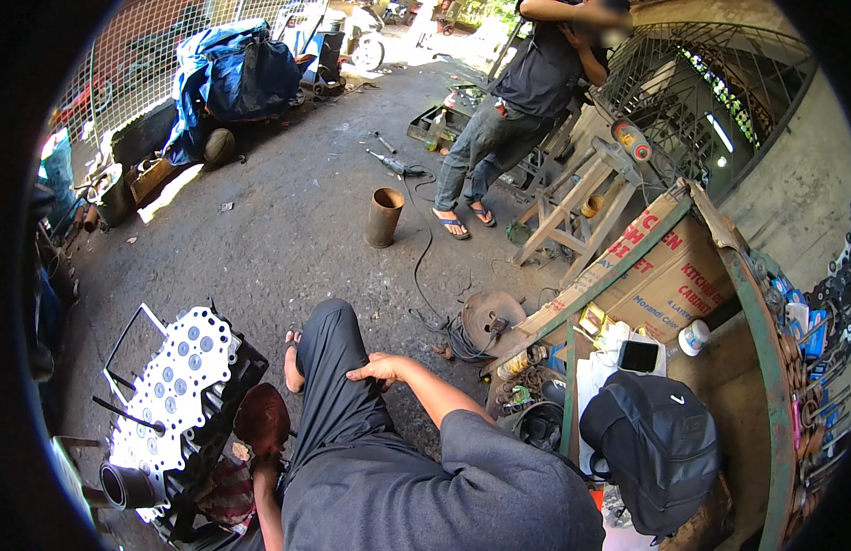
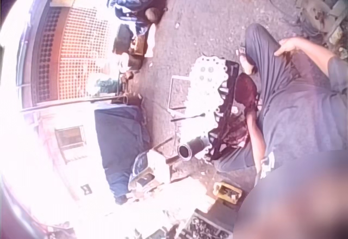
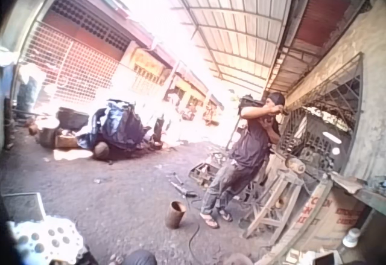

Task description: The person sits on the floor and uses a screwdriver to manipulate valve components on an engine cylinder head. They repeatedly insert and remove a valve, then use a hammer to tap it into place.

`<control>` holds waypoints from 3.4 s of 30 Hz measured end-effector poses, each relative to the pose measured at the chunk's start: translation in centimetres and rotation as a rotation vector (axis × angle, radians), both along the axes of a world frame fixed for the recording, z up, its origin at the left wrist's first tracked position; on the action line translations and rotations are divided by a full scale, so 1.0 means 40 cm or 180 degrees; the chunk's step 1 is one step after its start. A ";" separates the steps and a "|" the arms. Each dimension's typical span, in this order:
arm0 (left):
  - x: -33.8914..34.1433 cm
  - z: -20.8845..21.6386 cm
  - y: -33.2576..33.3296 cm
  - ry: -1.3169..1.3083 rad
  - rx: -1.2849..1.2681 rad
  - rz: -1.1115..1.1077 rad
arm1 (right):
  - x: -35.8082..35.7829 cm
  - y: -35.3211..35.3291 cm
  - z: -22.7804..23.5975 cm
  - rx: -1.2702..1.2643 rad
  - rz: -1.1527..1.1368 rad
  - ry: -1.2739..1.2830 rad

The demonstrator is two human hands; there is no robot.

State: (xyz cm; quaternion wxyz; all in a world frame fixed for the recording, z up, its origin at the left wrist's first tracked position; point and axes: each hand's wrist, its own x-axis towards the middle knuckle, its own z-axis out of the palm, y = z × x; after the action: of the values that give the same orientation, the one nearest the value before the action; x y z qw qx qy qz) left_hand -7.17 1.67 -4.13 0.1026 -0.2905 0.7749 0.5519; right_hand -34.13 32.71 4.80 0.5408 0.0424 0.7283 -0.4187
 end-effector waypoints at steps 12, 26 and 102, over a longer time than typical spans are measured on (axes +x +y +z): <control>0.011 -0.099 -0.017 -0.0171 -0.0226 -0.0012 | 0.002 -0.003 0.013 0.0002 0.0003 -0.0044; 0.007 -0.043 -0.007 -0.0011 -0.0314 -0.0156 | 0.002 -0.003 0.011 0.0037 -0.0014 0.0056; -0.020 -0.072 0.020 0.1097 0.0063 -0.1702 | 0.627 0.540 1.340 0.6457 -0.3345 0.3324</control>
State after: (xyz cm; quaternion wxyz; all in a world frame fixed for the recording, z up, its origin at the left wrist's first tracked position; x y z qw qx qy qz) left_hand -7.97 2.46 -6.99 0.1141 0.0223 0.8244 0.5540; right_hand -9.05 54.31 58.42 -0.3195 0.5526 0.7439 0.1977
